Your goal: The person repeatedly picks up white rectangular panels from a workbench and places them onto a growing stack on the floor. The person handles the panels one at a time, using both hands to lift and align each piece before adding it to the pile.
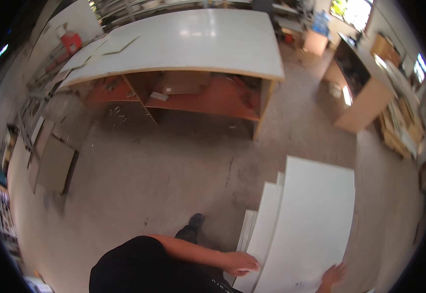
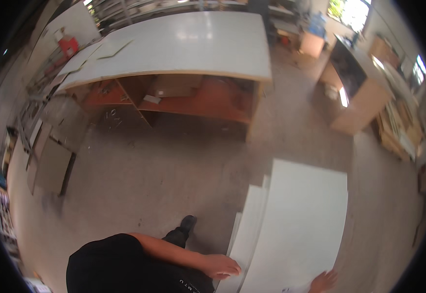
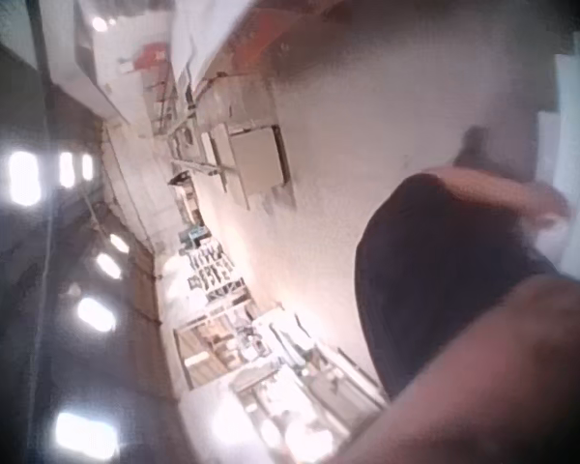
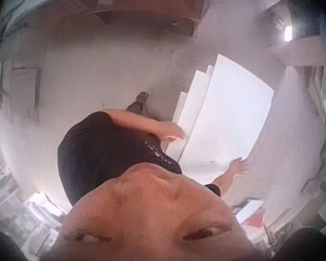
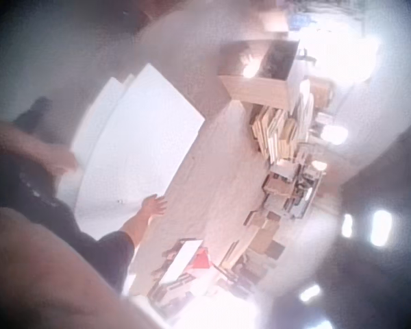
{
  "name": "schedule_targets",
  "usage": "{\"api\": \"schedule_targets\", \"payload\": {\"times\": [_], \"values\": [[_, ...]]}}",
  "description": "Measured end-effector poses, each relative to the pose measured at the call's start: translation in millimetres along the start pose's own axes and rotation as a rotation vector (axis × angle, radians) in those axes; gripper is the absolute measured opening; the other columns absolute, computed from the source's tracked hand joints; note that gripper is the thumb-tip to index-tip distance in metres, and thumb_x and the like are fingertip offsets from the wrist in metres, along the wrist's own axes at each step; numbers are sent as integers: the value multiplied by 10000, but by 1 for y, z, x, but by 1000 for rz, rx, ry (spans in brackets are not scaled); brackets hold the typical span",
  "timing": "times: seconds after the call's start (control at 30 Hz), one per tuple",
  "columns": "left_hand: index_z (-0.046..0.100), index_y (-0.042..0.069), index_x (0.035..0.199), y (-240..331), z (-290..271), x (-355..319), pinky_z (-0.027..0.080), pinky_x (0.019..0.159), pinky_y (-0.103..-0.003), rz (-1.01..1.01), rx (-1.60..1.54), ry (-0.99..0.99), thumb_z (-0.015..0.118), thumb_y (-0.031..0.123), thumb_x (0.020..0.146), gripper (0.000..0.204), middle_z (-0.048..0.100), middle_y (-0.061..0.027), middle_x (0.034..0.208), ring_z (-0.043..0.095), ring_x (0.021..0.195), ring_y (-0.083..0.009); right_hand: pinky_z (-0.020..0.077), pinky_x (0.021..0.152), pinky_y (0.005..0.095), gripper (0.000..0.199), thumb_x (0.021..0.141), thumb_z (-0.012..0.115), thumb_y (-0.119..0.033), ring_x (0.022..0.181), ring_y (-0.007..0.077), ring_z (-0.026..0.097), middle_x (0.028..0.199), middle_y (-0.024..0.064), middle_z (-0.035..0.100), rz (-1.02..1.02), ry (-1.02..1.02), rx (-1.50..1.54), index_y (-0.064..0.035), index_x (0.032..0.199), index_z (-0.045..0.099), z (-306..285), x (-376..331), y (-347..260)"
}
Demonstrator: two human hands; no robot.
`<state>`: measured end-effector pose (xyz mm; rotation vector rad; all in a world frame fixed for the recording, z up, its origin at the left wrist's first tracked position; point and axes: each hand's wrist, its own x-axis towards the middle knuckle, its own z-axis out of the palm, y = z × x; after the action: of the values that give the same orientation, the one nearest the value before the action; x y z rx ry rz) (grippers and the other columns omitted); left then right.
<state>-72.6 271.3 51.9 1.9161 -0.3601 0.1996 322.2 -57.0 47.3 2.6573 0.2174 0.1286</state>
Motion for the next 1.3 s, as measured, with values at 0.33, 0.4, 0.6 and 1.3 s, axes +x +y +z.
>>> {"api": "schedule_targets", "payload": {"times": [0.33, 0.4, 0.6, 1.3], "values": [[600, 111, 1236, -43, -329, -283, 503, 905, -442, -896, 403, 719, 596, 279, 907, 369, 664, -124, 1152, 626, 1046, -332, 400, 1028, 498, 530, 923, 555, -280, 1258, 374, 513, 1378, 232, 518, -756, 396, 651, 26, 1352, 504, -211, -143, -388], [603, 106, 1236, -35, -375, -313, 508, 895, -440, -1082, 329, 828, 590, 275, 915, 363, 677, -126, 1124, 639, 1021, -332, 280, 1128, 530, 638, 811, 589, -94, 1372, 433, 360, 1505, 249, 363, -1012, 307, 900, -38, 1426, 426, -303, -142, -477], [635, 55, 1157, -41, -519, -374, 537, 814, -401, -941, 248, 1418, 625, 207, 893, 305, 673, -142, 1093, 672, 942, -299, 345, 1078, 513, 468, 898, 559, -113, 1306, 448, 424, 1430, 261, 433, -1480, 342, 1295, 8, 1342, 477, -524, -154, -725], [543, -16, 1216, -2, -997, -774, 551, 786, -343, -572, 39, 2176, 517, 176, 958, 323, 645, -146, 1124, 659, 1005, -233, 539, 913, 431, 428, 946, 622, -165, 1109, 302, 604, 1232, 180, 582, -826, -1486, 1680, 72, 1277, 489, -911, -438, -1381]]}}
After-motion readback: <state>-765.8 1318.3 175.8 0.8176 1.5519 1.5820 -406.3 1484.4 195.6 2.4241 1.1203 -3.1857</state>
